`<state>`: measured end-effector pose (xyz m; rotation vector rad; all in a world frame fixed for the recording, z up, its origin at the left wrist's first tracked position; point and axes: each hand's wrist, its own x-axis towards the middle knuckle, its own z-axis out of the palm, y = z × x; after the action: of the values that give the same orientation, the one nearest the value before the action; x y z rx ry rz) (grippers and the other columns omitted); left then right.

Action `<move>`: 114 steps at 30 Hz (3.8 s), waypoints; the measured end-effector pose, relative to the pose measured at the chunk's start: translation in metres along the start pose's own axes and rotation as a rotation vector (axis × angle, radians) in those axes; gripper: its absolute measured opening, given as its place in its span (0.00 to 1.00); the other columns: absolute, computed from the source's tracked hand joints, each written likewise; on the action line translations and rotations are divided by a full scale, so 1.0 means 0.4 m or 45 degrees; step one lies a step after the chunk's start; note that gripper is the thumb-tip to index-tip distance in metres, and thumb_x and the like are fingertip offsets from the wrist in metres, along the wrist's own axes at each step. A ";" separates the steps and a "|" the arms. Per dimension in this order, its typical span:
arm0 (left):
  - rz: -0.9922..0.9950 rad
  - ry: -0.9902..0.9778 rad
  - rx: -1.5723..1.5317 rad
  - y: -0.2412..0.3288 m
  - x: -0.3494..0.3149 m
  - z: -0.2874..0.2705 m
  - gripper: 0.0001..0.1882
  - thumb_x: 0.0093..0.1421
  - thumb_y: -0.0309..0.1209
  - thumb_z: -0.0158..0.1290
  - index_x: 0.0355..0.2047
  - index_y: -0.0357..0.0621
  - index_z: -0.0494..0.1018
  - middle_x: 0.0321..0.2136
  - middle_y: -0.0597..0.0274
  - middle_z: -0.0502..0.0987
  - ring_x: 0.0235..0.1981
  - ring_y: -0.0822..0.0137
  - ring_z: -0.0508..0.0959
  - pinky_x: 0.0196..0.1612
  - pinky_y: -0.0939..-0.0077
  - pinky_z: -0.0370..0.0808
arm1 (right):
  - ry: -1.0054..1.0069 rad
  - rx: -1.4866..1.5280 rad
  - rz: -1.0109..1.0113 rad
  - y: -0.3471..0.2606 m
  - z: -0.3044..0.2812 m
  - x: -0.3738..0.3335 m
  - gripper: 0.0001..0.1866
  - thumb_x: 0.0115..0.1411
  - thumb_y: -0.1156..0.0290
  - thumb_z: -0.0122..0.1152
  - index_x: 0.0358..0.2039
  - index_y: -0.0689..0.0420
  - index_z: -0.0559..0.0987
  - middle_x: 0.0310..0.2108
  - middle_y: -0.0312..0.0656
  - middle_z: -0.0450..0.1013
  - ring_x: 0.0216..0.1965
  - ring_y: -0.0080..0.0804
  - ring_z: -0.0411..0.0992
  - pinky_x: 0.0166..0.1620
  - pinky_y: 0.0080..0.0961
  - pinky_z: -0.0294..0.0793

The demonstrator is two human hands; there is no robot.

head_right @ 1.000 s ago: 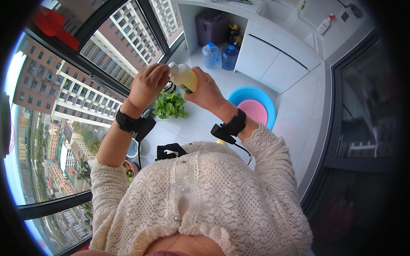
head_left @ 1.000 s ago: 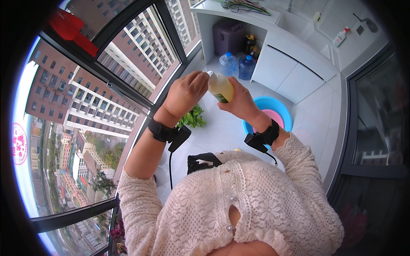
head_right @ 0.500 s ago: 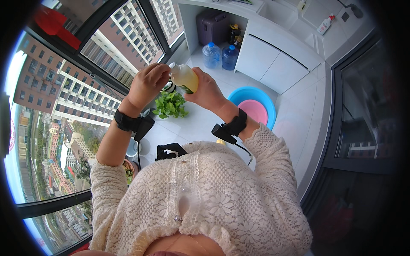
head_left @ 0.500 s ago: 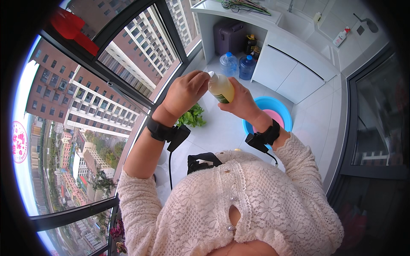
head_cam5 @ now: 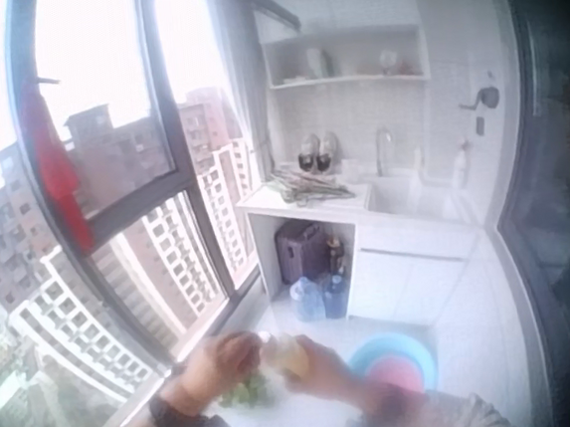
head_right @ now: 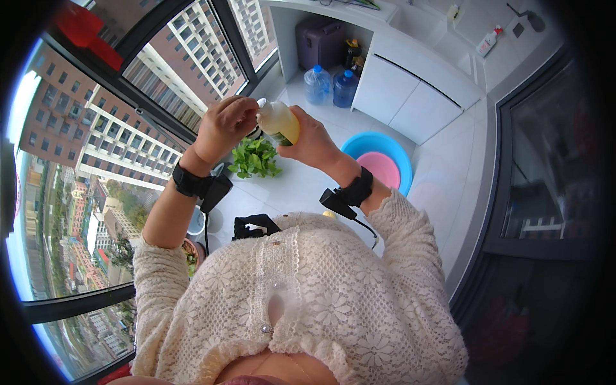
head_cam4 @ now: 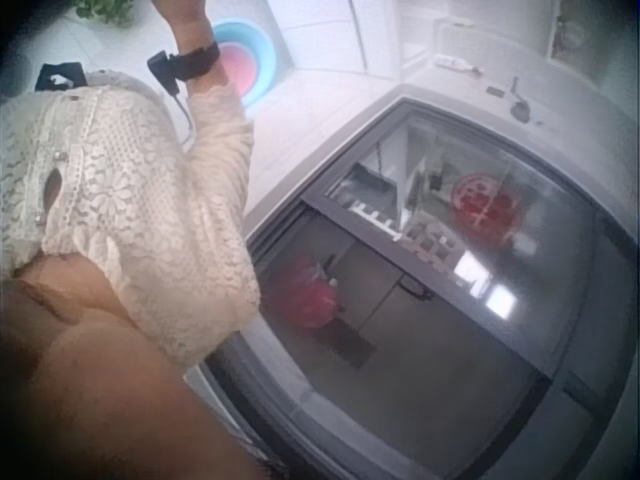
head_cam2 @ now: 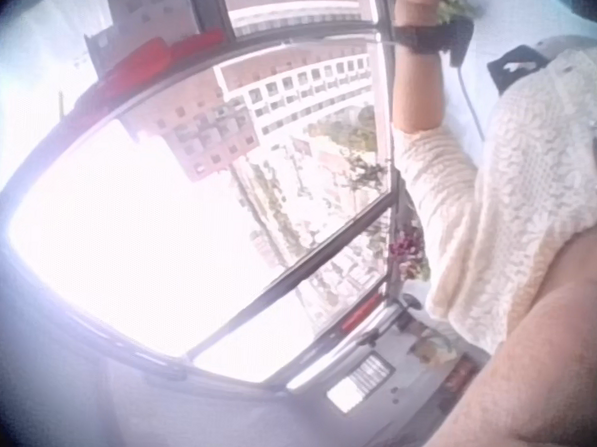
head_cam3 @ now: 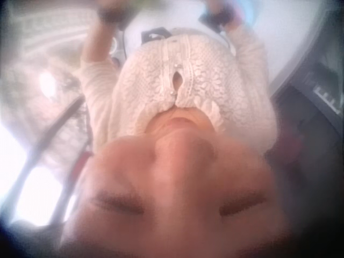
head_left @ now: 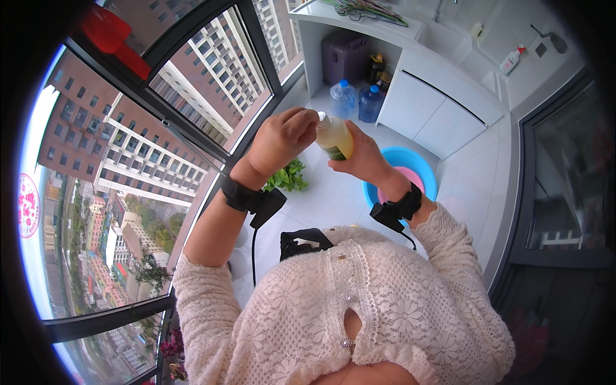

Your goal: The person opens a white plastic bottle, removes the cap, and then attaches a black spray nozzle to the bottle. They tighten the nozzle by hand and place the assembled bottle on the balcony floor.

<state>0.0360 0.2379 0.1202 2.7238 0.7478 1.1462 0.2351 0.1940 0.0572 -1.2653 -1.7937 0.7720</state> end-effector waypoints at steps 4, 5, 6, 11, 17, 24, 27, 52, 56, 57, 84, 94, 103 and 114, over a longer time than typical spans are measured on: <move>-0.455 0.119 -0.649 -0.006 -0.019 0.030 0.13 0.56 0.28 0.57 0.41 0.40 0.71 0.35 0.58 0.75 0.34 0.65 0.77 0.40 0.73 0.76 | -0.046 0.191 -0.081 -0.004 -0.002 0.001 0.35 0.41 0.68 0.70 0.51 0.55 0.65 0.42 0.46 0.71 0.45 0.42 0.72 0.49 0.33 0.70; -0.448 0.138 -0.777 -0.009 -0.021 0.039 0.16 0.57 0.29 0.57 0.44 0.40 0.70 0.38 0.58 0.74 0.37 0.66 0.77 0.44 0.73 0.74 | -0.068 0.236 -0.072 -0.005 -0.002 0.002 0.36 0.42 0.68 0.71 0.52 0.55 0.65 0.43 0.45 0.71 0.46 0.41 0.71 0.49 0.33 0.70; -0.437 0.162 -0.906 -0.012 -0.022 0.047 0.18 0.57 0.31 0.57 0.47 0.40 0.69 0.40 0.58 0.73 0.41 0.68 0.76 0.47 0.72 0.73 | -0.091 0.280 -0.062 -0.007 -0.001 0.004 0.37 0.42 0.68 0.71 0.53 0.55 0.64 0.44 0.44 0.71 0.47 0.40 0.71 0.50 0.33 0.69; -0.399 -0.123 -1.122 0.001 -0.039 0.077 0.40 0.48 0.42 0.66 0.57 0.43 0.59 0.51 0.57 0.69 0.53 0.64 0.69 0.58 0.67 0.63 | -0.230 0.420 -0.083 -0.014 0.010 0.012 0.39 0.43 0.68 0.73 0.55 0.55 0.64 0.47 0.42 0.69 0.49 0.38 0.69 0.51 0.33 0.69; -0.613 -0.176 -1.161 0.017 -0.068 0.082 0.39 0.46 0.33 0.68 0.56 0.45 0.58 0.51 0.58 0.70 0.54 0.64 0.69 0.59 0.69 0.64 | -0.361 0.447 0.054 -0.019 0.021 0.013 0.38 0.42 0.66 0.75 0.53 0.56 0.65 0.47 0.42 0.68 0.50 0.34 0.68 0.50 0.32 0.70; -0.649 -0.042 -0.832 0.010 -0.116 0.069 0.38 0.45 0.33 0.69 0.53 0.45 0.59 0.44 0.56 0.71 0.45 0.61 0.74 0.48 0.69 0.71 | -0.003 -0.179 -0.362 -0.107 -0.070 0.005 0.28 0.45 0.77 0.72 0.47 0.53 0.71 0.41 0.38 0.69 0.42 0.28 0.71 0.44 0.25 0.73; -0.544 -0.004 -0.709 0.010 -0.131 0.074 0.36 0.45 0.34 0.68 0.51 0.45 0.61 0.42 0.51 0.72 0.42 0.54 0.75 0.45 0.66 0.73 | 0.063 -0.231 -0.518 -0.152 -0.064 0.011 0.16 0.46 0.80 0.69 0.37 0.56 0.77 0.32 0.37 0.72 0.32 0.25 0.73 0.34 0.20 0.74; -0.345 0.167 -0.156 0.015 -0.159 0.076 0.36 0.39 0.31 0.68 0.47 0.41 0.63 0.36 0.51 0.71 0.38 0.47 0.73 0.40 0.59 0.71 | 0.156 -0.421 -0.603 -0.184 -0.002 0.028 0.04 0.47 0.81 0.64 0.25 0.59 0.78 0.24 0.41 0.75 0.23 0.35 0.75 0.27 0.23 0.76; -0.344 0.175 -0.066 0.010 -0.161 0.082 0.35 0.40 0.32 0.67 0.47 0.41 0.63 0.35 0.52 0.70 0.37 0.49 0.73 0.39 0.60 0.71 | 0.189 -0.456 -0.551 -0.184 0.009 0.032 0.04 0.47 0.79 0.64 0.24 0.59 0.78 0.23 0.40 0.75 0.21 0.35 0.75 0.26 0.24 0.75; -0.336 0.179 -0.037 0.009 -0.162 0.084 0.35 0.40 0.33 0.67 0.47 0.41 0.63 0.35 0.52 0.70 0.37 0.49 0.73 0.39 0.60 0.71 | 0.195 -0.466 -0.528 -0.184 0.012 0.032 0.04 0.47 0.79 0.64 0.24 0.58 0.77 0.23 0.40 0.74 0.21 0.35 0.74 0.25 0.24 0.75; -0.371 0.137 -0.113 -0.013 -0.169 0.080 0.34 0.40 0.34 0.67 0.46 0.42 0.63 0.36 0.54 0.70 0.38 0.50 0.73 0.41 0.61 0.70 | -0.002 -0.371 -0.273 -0.173 0.005 0.074 0.06 0.47 0.76 0.64 0.23 0.58 0.74 0.20 0.39 0.71 0.20 0.28 0.72 0.25 0.24 0.72; -0.366 -0.027 -0.442 -0.018 -0.179 0.069 0.35 0.40 0.32 0.69 0.48 0.44 0.63 0.41 0.52 0.72 0.43 0.47 0.72 0.45 0.60 0.70 | -0.396 0.370 0.289 -0.165 -0.025 0.096 0.05 0.56 0.74 0.62 0.30 0.62 0.79 0.26 0.36 0.76 0.25 0.18 0.73 0.30 0.14 0.74; -0.411 -0.200 -0.645 -0.013 -0.197 0.088 0.30 0.41 0.27 0.66 0.44 0.44 0.66 0.39 0.54 0.72 0.42 0.48 0.73 0.45 0.61 0.71 | -0.584 0.254 0.295 -0.151 -0.017 0.085 0.06 0.49 0.74 0.66 0.26 0.63 0.79 0.22 0.39 0.76 0.26 0.21 0.74 0.31 0.17 0.73; -0.419 -0.215 -0.675 -0.017 -0.216 0.106 0.29 0.40 0.26 0.66 0.43 0.44 0.67 0.38 0.56 0.73 0.40 0.52 0.74 0.44 0.64 0.71 | -0.502 0.103 0.188 -0.136 0.006 0.069 0.07 0.47 0.73 0.65 0.26 0.63 0.79 0.23 0.39 0.76 0.26 0.22 0.74 0.32 0.19 0.74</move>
<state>0.0111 0.2073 0.0321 2.1309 0.7101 0.8732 0.2025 0.2030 0.1079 -1.2668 -1.9646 1.2348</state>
